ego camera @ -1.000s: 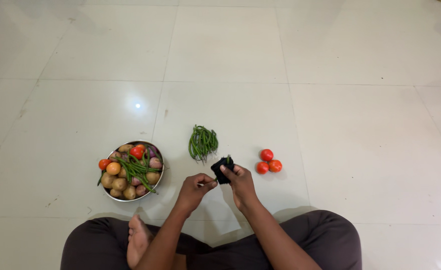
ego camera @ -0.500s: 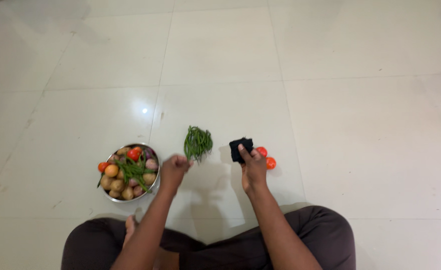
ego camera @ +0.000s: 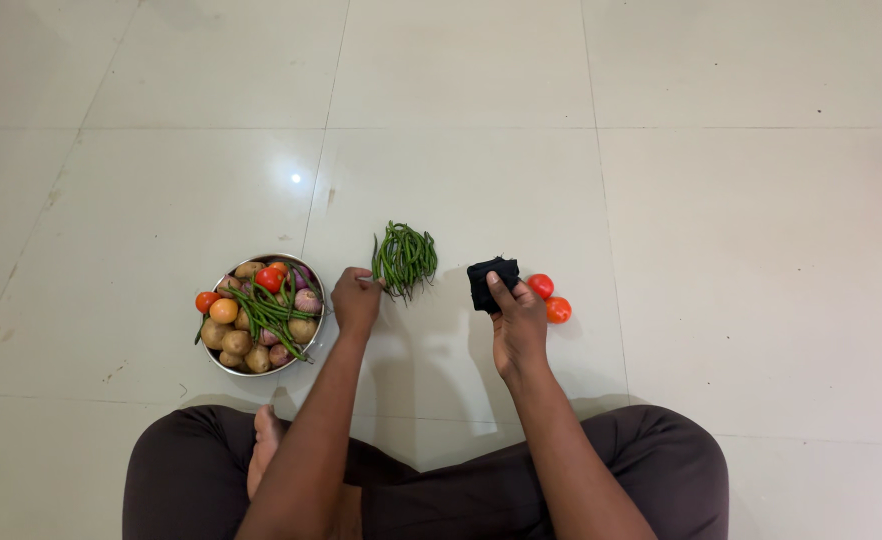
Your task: The person sits on the floor and wipes tomatoes and green beans with a dark cloth. They handle the vegetables one at a time, rubbing the cloth over the surfaces and placing the cleaned items on the floor.
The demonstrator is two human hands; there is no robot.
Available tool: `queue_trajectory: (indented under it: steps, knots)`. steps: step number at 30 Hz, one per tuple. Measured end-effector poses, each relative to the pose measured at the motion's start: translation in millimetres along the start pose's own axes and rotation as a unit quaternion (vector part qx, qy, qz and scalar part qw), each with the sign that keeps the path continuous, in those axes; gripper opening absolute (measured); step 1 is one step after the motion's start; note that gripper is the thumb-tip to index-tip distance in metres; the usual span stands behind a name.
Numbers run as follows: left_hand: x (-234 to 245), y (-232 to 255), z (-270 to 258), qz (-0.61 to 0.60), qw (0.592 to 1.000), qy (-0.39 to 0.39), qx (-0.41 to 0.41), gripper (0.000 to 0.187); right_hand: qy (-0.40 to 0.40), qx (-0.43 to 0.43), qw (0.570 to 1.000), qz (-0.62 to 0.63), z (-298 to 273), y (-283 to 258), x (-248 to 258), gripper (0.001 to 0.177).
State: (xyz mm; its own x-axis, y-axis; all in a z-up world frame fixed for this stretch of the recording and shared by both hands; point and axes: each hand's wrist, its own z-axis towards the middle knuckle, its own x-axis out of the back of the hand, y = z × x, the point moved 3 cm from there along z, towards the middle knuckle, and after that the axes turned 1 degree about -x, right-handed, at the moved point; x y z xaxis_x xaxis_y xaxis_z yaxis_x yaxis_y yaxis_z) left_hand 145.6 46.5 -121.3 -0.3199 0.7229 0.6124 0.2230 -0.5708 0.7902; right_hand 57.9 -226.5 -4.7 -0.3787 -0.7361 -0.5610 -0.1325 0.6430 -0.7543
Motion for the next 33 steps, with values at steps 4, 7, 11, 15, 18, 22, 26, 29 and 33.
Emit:
queue_trajectory:
  steps: [4,7,11,15,18,22,26,29,33]
  knots:
    - [0.4,7.1,0.9,0.042,0.996,0.045,-0.069,0.028,0.013,-0.008,1.000,0.000,0.2,1.8,1.1,0.012]
    - [-3.5,8.4,1.9,0.048,0.995,0.037,-0.077,0.028,0.014,-0.002,1.000,0.004,1.2,3.6,2.2,0.012]
    - [-12.2,11.2,3.3,0.043,0.992,0.014,-0.120,0.032,0.014,0.002,1.000,0.005,1.9,5.2,3.3,0.012]
    - [-18.7,8.4,10.8,0.019,0.989,0.016,-0.148,0.034,0.017,0.004,1.000,0.007,1.7,5.5,4.6,0.013]
    - [-20.4,5.5,17.4,-0.007,0.986,0.010,-0.169,0.039,0.013,0.007,1.000,0.007,1.6,4.7,3.6,0.013]
    - [-22.2,3.0,21.2,-0.021,0.988,-0.008,-0.152,0.037,0.013,0.006,1.000,0.008,1.0,2.4,3.5,0.014]
    - [-22.8,0.4,22.2,-0.035,0.987,-0.012,-0.158,0.037,0.039,0.041,0.998,0.035,10.8,-9.2,16.3,0.013]
    - [-13.1,10.7,17.3,-0.013,0.973,0.021,-0.229,0.036,0.042,0.068,0.995,0.056,16.9,-25.0,32.1,0.013]
    - [25.3,49.6,-2.3,-0.020,0.977,0.049,-0.208,0.031,0.005,0.067,0.994,0.090,9.9,-34.7,30.8,0.013]
